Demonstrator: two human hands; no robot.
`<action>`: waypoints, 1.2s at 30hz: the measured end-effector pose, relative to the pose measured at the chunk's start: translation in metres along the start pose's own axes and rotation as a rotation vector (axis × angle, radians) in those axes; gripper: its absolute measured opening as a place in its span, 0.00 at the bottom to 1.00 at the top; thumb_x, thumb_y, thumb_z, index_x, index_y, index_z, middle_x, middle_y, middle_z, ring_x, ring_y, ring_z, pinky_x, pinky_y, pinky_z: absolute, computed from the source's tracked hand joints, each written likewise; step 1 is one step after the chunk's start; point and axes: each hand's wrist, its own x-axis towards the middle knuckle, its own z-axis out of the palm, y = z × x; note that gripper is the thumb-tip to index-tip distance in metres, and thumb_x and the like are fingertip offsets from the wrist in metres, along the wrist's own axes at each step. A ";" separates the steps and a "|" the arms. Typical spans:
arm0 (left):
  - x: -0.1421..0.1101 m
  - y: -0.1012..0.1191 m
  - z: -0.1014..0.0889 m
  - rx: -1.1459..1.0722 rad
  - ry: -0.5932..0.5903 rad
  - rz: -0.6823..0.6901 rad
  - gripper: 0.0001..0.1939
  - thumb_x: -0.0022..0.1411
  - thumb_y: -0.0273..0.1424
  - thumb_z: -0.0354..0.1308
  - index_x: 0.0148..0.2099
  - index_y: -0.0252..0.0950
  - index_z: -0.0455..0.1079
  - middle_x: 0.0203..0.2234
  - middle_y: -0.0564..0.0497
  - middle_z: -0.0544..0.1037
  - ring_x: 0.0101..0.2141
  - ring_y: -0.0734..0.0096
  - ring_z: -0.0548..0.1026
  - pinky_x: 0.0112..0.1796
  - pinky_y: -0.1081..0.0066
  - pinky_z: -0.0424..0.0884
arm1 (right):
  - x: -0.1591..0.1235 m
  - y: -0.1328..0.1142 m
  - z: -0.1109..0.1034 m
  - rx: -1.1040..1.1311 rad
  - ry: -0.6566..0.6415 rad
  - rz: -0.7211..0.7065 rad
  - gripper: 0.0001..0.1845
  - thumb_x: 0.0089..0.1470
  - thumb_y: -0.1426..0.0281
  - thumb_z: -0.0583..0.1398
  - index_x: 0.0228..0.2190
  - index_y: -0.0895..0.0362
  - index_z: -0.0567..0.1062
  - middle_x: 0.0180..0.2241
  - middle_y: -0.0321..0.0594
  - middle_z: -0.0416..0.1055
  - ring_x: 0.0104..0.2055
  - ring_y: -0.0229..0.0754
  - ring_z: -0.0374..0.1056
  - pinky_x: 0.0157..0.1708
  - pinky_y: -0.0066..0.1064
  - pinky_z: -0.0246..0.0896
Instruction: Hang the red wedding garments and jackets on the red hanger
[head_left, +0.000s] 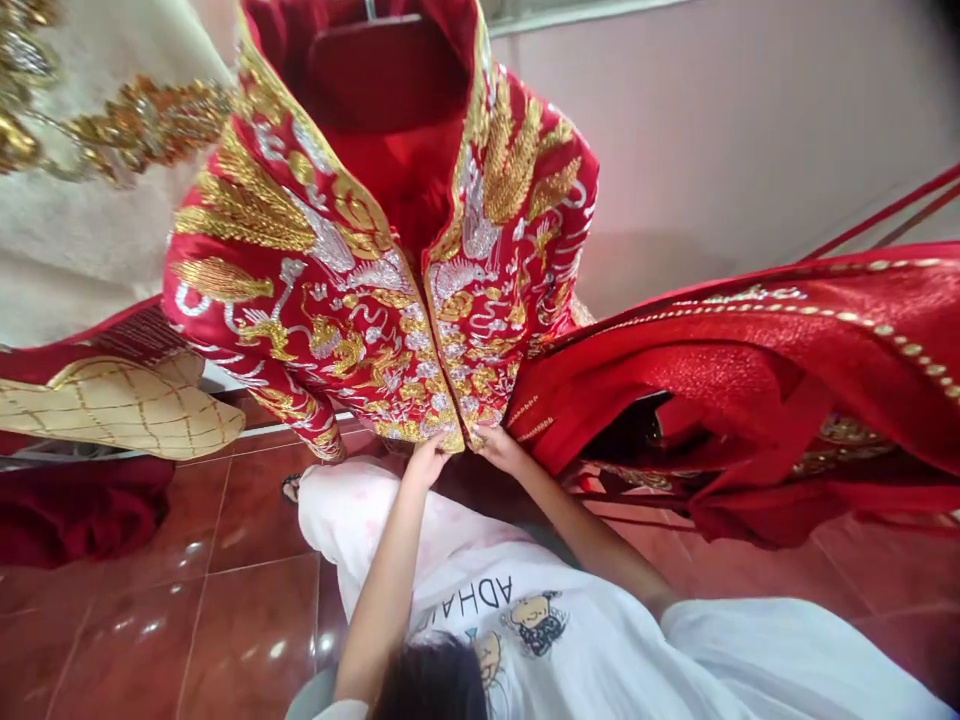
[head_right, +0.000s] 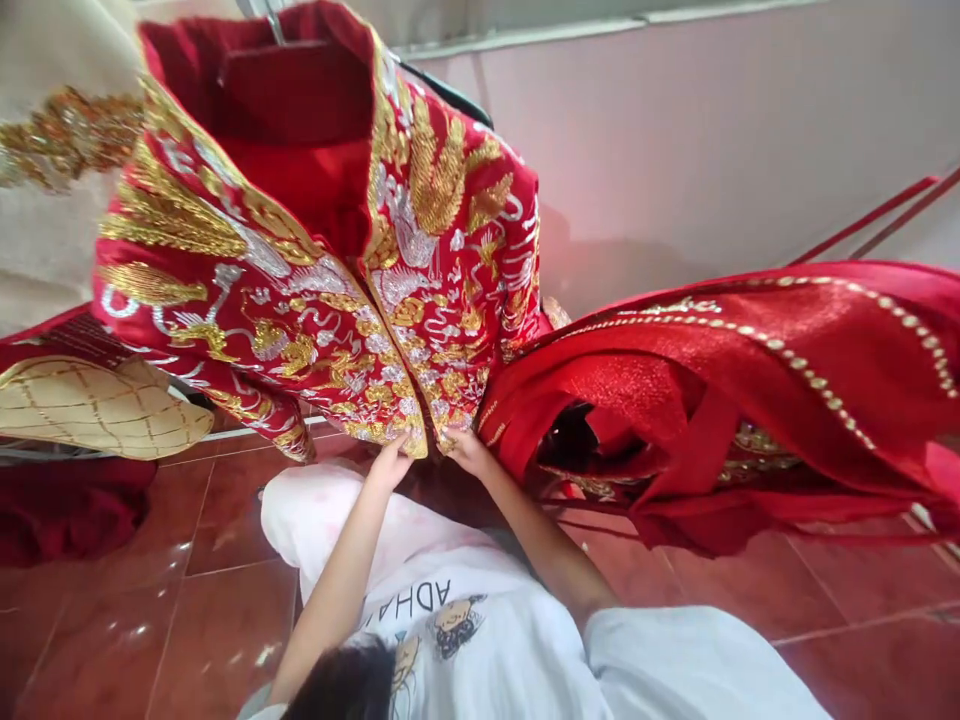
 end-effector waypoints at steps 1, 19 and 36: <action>-0.002 -0.002 -0.001 0.023 -0.019 -0.019 0.13 0.54 0.14 0.61 0.39 0.34 0.73 0.37 0.46 0.80 0.46 0.65 0.76 0.52 0.64 0.71 | -0.004 0.000 0.000 0.020 -0.004 -0.003 0.15 0.41 0.72 0.67 0.34 0.55 0.73 0.32 0.34 0.76 0.31 0.36 0.72 0.30 0.27 0.68; -0.008 -0.002 0.012 0.145 -0.097 -0.044 0.14 0.51 0.12 0.61 0.40 0.29 0.74 0.36 0.46 0.80 0.38 0.69 0.79 0.47 0.68 0.75 | -0.033 -0.018 0.016 0.088 0.029 -0.112 0.25 0.31 0.76 0.69 0.37 0.57 0.73 0.32 0.33 0.76 0.31 0.37 0.72 0.33 0.29 0.70; -0.004 -0.001 0.009 0.154 -0.176 -0.143 0.11 0.56 0.15 0.57 0.40 0.29 0.75 0.34 0.46 0.80 0.37 0.71 0.78 0.48 0.69 0.73 | -0.036 -0.011 0.030 0.079 0.138 -0.237 0.28 0.30 0.73 0.70 0.39 0.57 0.74 0.35 0.38 0.77 0.39 0.44 0.74 0.39 0.34 0.70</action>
